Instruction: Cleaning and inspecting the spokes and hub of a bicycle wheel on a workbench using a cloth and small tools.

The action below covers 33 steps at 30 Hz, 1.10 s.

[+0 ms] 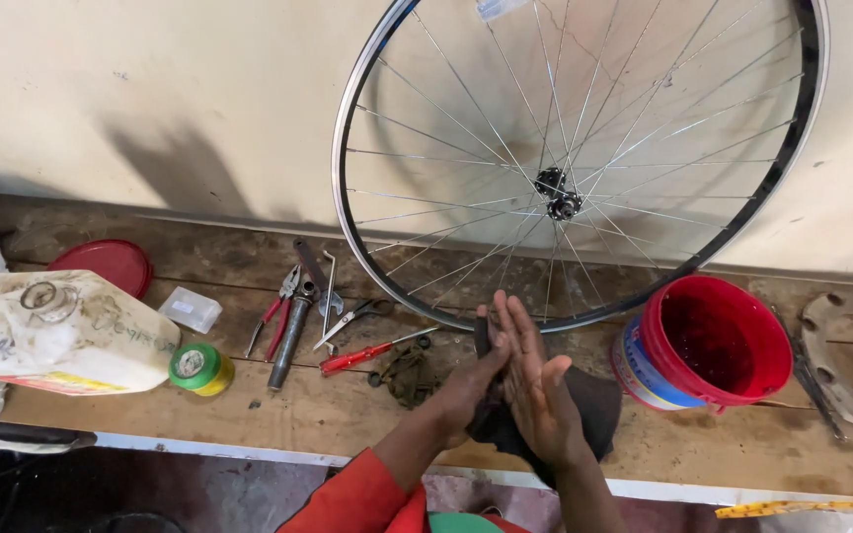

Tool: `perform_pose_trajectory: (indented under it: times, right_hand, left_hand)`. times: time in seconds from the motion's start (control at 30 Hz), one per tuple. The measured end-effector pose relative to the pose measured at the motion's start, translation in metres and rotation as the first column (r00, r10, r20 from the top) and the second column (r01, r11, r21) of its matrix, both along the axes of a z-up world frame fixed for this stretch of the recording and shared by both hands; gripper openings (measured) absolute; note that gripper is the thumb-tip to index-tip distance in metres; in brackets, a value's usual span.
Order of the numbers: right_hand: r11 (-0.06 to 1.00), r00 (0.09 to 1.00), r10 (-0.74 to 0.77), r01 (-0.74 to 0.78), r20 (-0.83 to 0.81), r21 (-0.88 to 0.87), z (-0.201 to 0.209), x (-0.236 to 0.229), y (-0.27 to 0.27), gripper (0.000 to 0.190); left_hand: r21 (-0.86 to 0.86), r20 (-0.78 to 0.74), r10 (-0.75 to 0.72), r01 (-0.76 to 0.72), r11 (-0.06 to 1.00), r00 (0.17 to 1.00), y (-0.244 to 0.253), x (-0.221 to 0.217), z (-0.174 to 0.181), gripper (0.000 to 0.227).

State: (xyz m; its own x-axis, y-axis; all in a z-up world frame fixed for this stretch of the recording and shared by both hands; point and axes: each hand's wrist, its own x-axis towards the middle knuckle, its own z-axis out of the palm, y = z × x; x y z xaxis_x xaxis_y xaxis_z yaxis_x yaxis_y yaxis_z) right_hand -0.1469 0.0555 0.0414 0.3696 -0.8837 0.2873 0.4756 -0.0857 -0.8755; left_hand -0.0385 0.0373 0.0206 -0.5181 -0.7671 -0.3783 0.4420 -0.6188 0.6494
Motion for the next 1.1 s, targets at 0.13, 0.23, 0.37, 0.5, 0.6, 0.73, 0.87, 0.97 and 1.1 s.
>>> perform_pose_trajectory:
  times: [0.13, 0.23, 0.37, 0.5, 0.6, 0.73, 0.87, 0.97, 1.1]
  right_hand:
    - [0.952, 0.913, -0.305, 0.282, -0.271, -0.121, -0.045, -0.018, -0.026, 0.104]
    - [0.800, 0.508, -0.593, 0.458, -0.625, -0.387, -0.027, -0.025, -0.019, 0.100]
    - [0.764, 0.249, -0.640, 0.311, -0.727, -0.566, -0.025, -0.010, -0.006, 0.087]
    - [0.734, 0.258, -0.667, 0.068, -0.699, -0.675, -0.028, 0.015, 0.015, 0.089]
    - [0.842, 0.416, -0.482, -0.026, -0.771, -0.540, -0.012, 0.023, 0.035, 0.111]
    - [0.979, 0.647, -0.130, -0.034, -0.751, -0.199, -0.008, 0.016, 0.051, 0.117]
    - [0.996, 0.909, -0.058, 0.024, -0.413, -0.087, 0.002, 0.004, 0.042, 0.104]
    - [0.991, 0.945, -0.117, 0.094, -0.306, -0.090, -0.006, -0.005, 0.033, 0.077]
    - [0.643, 0.199, -0.728, -0.132, -0.656, -0.754, -0.046, -0.001, 0.015, 0.075]
  left_hand:
    - [-0.296, 0.419, -0.036, 0.174, 0.939, 0.907, 0.009, -0.010, -0.016, 0.064]
    - [-0.434, 0.254, -0.075, 0.183, 0.882, 0.964, 0.022, -0.013, 0.000, 0.084]
    - [0.042, -0.002, 0.065, -0.065, 0.997, 0.998, 0.019, -0.021, 0.003, 0.068]
    - [0.005, -0.051, 0.368, -0.368, 0.930, 0.929, -0.004, -0.012, -0.029, 0.067]
    - [-0.066, -0.019, 0.460, -0.460, 0.886, 0.888, -0.005, 0.000, -0.055, 0.048]
    - [-0.038, -0.056, 0.605, -0.607, 0.794, 0.794, -0.019, 0.009, -0.076, 0.048]
    - [0.016, 0.331, 0.561, -0.599, 0.801, 0.759, -0.009, 0.018, -0.029, 0.056]
    - [0.103, -0.169, 0.491, -0.480, 0.871, 0.855, -0.013, 0.021, -0.033, 0.066]
    - [0.090, -0.268, 0.119, -0.098, 0.991, 0.956, 0.004, 0.017, -0.003, 0.080]
